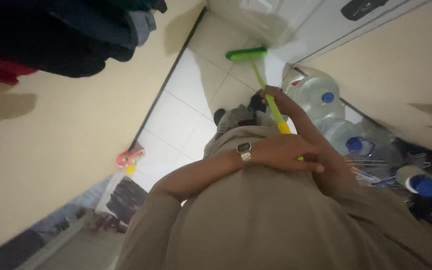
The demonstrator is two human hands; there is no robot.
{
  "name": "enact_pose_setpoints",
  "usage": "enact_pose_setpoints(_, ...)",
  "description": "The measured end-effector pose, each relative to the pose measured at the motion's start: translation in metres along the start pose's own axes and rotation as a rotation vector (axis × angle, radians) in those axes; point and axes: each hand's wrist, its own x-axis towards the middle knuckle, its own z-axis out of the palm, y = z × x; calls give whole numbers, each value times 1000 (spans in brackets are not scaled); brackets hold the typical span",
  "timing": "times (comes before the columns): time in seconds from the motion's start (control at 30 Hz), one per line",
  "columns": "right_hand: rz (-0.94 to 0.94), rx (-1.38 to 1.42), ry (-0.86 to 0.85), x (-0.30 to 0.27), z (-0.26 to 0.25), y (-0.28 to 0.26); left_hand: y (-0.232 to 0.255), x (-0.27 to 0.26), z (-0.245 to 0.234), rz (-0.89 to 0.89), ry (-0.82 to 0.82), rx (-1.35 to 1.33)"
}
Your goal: The person is sweeping the tiled floor using a green broom.
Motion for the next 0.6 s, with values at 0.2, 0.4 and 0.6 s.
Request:
enact_pose_setpoints(0.2,214,-75,70,-8,39,-22,-23,-56,10,147,13,-140)
enact_pose_setpoints(0.4,236,-47,200,-27,70,-30,-11,-90,9,61,-147,-21)
enact_pose_setpoints(0.6,333,-76,258,-39,80,-52,-35,-99,27,151,-136,-144)
